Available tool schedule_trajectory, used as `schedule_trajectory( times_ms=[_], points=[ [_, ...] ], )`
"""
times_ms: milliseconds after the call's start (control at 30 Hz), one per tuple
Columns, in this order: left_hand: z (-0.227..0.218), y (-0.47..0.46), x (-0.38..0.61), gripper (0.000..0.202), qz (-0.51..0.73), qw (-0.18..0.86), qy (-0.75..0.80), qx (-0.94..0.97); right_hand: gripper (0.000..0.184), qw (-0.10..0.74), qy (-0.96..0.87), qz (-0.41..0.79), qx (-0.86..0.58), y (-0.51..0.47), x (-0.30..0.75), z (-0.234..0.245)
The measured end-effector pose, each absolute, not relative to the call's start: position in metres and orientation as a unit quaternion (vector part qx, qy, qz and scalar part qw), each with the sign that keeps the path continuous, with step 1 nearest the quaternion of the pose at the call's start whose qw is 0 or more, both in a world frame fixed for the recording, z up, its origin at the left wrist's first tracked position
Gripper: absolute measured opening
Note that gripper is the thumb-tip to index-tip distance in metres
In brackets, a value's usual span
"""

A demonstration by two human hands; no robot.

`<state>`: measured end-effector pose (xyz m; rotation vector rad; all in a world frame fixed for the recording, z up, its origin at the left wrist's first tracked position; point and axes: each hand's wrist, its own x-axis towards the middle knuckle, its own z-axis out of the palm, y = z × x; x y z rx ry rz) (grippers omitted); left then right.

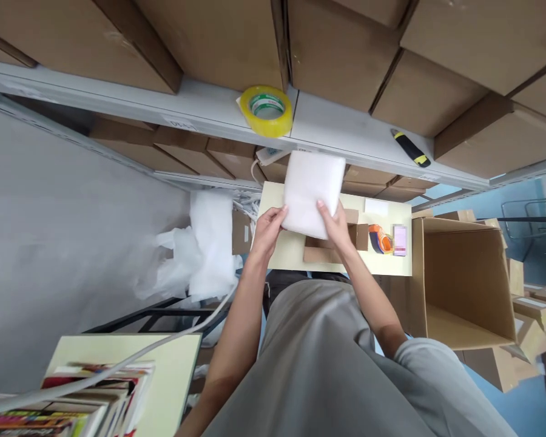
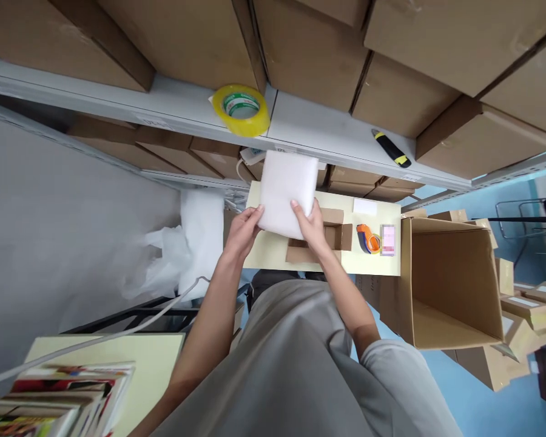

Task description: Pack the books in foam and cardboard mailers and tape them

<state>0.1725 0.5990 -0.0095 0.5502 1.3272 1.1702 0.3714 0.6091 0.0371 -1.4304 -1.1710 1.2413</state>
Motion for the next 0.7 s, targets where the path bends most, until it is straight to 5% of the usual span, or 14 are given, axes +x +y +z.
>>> schedule_trajectory(
  times_ms=[200,467,700],
  points=[
    [0.026,0.597,0.245,0.043,0.407,0.73,0.455,0.308,0.08,0.475,-0.392,0.539,-0.575,0.585,0.458,0.055],
    [0.01,0.573,0.298,0.055,0.216,0.836,0.462,0.203,0.078,0.438,-0.349,0.593,-0.579,0.562,0.511,0.035],
    [0.001,0.584,0.285,0.034,0.389,0.739,0.497,0.236,0.062,0.408,-0.501,0.49,-0.585,0.588,0.529,0.035]
  ],
)
